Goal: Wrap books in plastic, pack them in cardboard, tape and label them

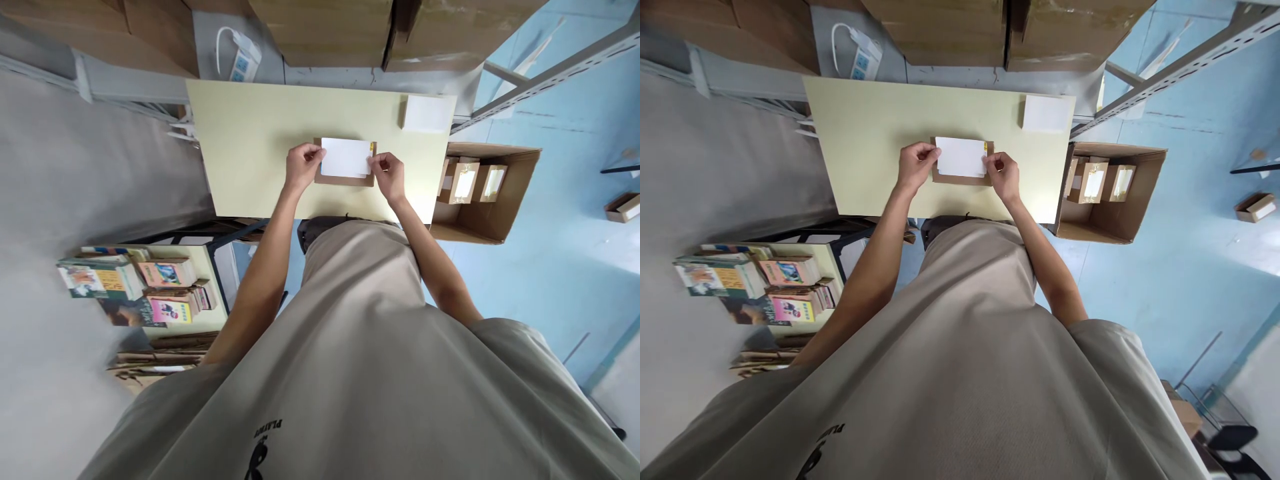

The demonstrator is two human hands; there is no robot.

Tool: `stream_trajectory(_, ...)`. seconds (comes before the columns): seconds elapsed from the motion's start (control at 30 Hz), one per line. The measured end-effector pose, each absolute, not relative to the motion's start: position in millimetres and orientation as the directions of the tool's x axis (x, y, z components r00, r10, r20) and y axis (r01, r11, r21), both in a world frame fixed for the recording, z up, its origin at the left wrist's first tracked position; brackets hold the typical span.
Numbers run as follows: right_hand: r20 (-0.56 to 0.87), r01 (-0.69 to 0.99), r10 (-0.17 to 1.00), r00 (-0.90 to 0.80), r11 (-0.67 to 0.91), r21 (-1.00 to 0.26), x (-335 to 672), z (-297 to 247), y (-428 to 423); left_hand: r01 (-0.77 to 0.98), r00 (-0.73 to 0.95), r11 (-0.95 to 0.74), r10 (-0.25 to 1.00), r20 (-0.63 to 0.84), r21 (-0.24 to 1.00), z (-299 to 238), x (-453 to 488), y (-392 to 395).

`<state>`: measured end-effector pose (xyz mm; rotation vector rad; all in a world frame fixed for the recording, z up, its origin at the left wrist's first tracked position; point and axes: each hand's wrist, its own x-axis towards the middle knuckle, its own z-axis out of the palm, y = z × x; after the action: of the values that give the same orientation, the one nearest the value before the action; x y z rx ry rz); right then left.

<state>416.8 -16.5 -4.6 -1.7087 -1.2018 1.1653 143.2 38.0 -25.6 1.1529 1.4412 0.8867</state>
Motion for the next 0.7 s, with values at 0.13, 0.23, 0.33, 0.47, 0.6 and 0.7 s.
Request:
stream_trajectory(0.13, -0.306, 0.302, 0.94, 0.153, -0.339, -0.891, 420, -14, -23, 0.213, -0.009, 0.273, 0.961, -0.277, 0.938, -36, 143, 31)
stream_trajectory(0.23, -0.324, 0.316, 0.935, 0.143, -0.353, -0.881, 420, -19, -27, 0.237, -0.047, 0.295, 0.955, -0.292, 0.926, -42, 143, 26)
stream_trajectory(0.33, -0.326, 0.342, 0.937, 0.125, -0.35, -0.872, 417, -21, -27, 0.227, -0.061, 0.312, 0.95, -0.306, 0.923, -44, 142, 23)
stream_trajectory(0.47, -0.326, 0.365, 0.938, 0.114, -0.345, -0.865, 414, -22, -27, 0.182, -0.065, 0.332, 0.943, -0.325, 0.926, -41, 141, 22)
stream_trajectory(0.6, -0.316, 0.388, 0.942, 0.108, -0.333, -0.859, 414, -25, -26, 0.167, -0.068, 0.357, 0.934, -0.35, 0.919, -38, 141, 20)
stream_trajectory(0.7, -0.307, 0.398, 0.945, 0.108, -0.324, -0.858, 415, -30, -26, 0.164, -0.07, 0.355, 0.935, -0.348, 0.92, -37, 142, 19)
